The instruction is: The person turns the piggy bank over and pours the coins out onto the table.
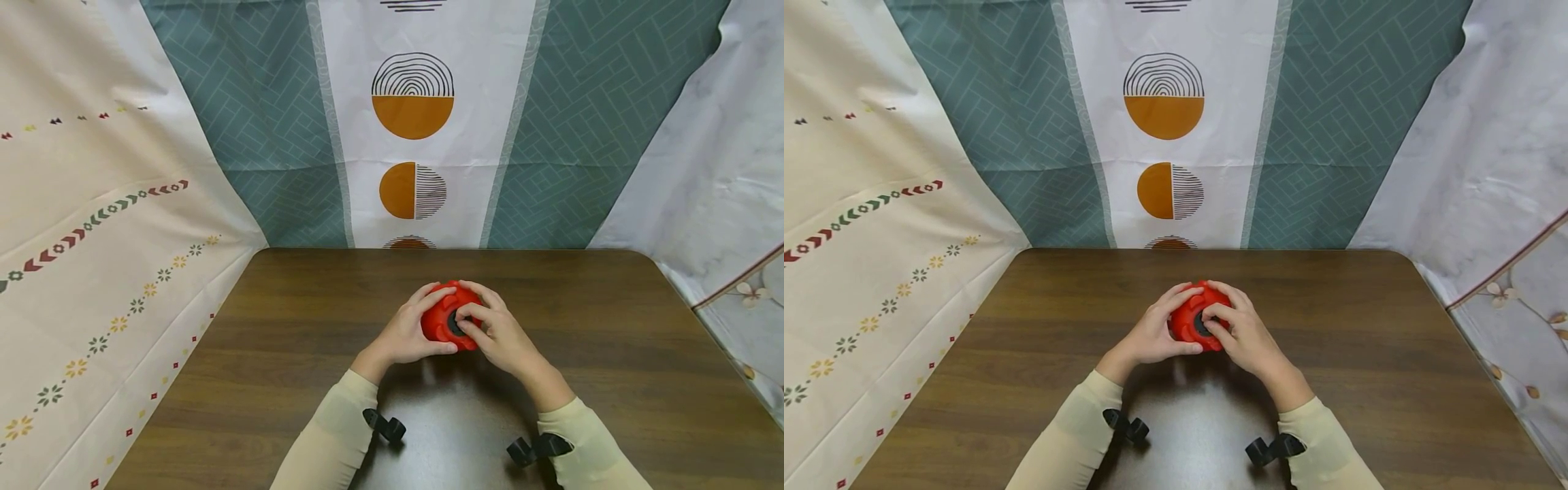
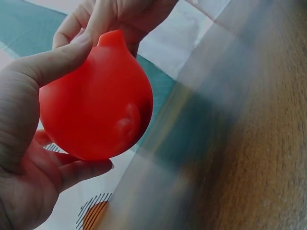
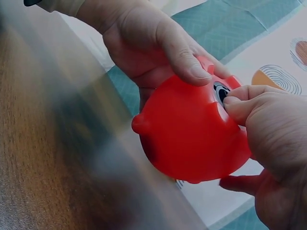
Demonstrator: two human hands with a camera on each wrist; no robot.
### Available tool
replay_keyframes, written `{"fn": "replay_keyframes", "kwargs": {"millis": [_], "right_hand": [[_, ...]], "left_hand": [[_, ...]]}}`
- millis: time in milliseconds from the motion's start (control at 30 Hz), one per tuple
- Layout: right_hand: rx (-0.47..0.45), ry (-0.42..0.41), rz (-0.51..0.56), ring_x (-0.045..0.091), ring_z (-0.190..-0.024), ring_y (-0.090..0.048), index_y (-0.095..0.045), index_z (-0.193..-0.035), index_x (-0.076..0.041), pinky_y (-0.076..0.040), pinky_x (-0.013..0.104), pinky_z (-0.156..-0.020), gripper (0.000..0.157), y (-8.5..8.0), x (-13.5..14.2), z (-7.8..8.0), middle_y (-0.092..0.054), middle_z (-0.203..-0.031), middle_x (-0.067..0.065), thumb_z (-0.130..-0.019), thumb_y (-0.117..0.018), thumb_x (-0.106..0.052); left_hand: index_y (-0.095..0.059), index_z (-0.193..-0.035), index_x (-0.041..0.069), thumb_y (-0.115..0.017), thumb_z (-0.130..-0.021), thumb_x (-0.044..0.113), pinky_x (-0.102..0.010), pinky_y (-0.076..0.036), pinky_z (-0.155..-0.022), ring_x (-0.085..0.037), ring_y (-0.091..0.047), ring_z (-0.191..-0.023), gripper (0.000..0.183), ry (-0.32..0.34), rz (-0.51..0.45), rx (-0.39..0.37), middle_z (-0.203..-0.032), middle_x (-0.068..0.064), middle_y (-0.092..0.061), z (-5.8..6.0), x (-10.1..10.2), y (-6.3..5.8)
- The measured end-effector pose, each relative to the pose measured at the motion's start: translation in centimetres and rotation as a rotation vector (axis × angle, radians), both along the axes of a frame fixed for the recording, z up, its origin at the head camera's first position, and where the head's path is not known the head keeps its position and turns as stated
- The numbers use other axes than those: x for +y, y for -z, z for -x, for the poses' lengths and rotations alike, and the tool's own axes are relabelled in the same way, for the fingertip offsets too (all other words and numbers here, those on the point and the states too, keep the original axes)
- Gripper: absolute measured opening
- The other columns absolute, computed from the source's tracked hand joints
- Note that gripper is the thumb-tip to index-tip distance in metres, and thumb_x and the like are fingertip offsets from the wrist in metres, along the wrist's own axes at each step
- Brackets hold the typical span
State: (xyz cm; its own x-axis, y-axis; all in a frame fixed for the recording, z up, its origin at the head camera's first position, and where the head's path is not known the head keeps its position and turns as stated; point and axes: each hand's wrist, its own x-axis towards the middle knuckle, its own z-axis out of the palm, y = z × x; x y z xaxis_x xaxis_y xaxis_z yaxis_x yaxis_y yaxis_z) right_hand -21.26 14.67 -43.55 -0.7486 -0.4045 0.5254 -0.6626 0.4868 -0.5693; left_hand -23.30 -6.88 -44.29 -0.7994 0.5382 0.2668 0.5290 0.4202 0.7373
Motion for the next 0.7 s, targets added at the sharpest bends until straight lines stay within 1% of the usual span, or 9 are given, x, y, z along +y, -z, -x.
{"fn": "replay_keyframes", "kwargs": {"millis": [167, 300, 467, 600, 700], "right_hand": [[-0.012, -0.007, -0.012, 0.027, -0.132, -0.033, -0.066, -0.090, -0.022, -0.053, 0.042, -0.088, 0.019, -0.14, 0.12, -0.07, -0.040, -0.146, 0.002, -0.083, -0.073, -0.006], [0.003, -0.024, -0.037, 0.028, -0.132, -0.034, -0.066, -0.090, -0.022, -0.052, 0.044, -0.089, 0.020, -0.26, 0.29, -0.05, -0.040, -0.146, 0.004, -0.082, -0.074, -0.006], [0.032, -0.051, -0.056, 0.028, -0.133, -0.034, -0.067, -0.090, -0.022, -0.051, 0.044, -0.090, 0.019, -0.36, 0.53, 0.04, -0.040, -0.146, 0.006, -0.082, -0.075, -0.006], [0.046, -0.054, -0.057, 0.029, -0.132, -0.035, -0.067, -0.090, -0.022, -0.051, 0.045, -0.090, 0.020, -0.37, 0.54, 0.08, -0.040, -0.145, 0.007, -0.081, -0.075, -0.006], [0.061, -0.041, -0.048, 0.029, -0.131, -0.036, -0.066, -0.089, -0.021, -0.050, 0.046, -0.091, 0.019, -0.35, 0.44, 0.08, -0.041, -0.145, 0.007, -0.081, -0.075, -0.006]], "left_hand": [[-0.034, -0.147, 0.039, -0.081, -0.074, 0.042, -0.032, -0.049, -0.093, -0.023, -0.041, -0.129, 0.087, 0.010, 0.005, -0.003, -0.154, 0.002, -0.025, -0.06, -0.01, 0.01], [-0.034, -0.146, 0.041, -0.081, -0.074, 0.042, -0.032, -0.049, -0.092, -0.023, -0.041, -0.129, 0.086, 0.018, 0.014, -0.006, -0.154, 0.003, -0.025, -0.05, -0.07, 0.10], [-0.034, -0.146, 0.041, -0.080, -0.075, 0.042, -0.031, -0.049, -0.092, -0.022, -0.041, -0.128, 0.085, 0.037, 0.017, 0.003, -0.154, 0.001, -0.025, 0.00, -0.06, 0.18], [-0.034, -0.147, 0.040, -0.081, -0.074, 0.042, -0.032, -0.049, -0.093, -0.022, -0.041, -0.128, 0.086, 0.040, 0.012, 0.018, -0.154, 0.000, -0.025, 0.03, -0.04, 0.19], [-0.034, -0.147, 0.037, -0.082, -0.073, 0.041, -0.033, -0.048, -0.095, -0.023, -0.041, -0.129, 0.088, 0.032, 0.008, 0.046, -0.154, -0.001, -0.025, 0.08, 0.01, 0.18]]}}
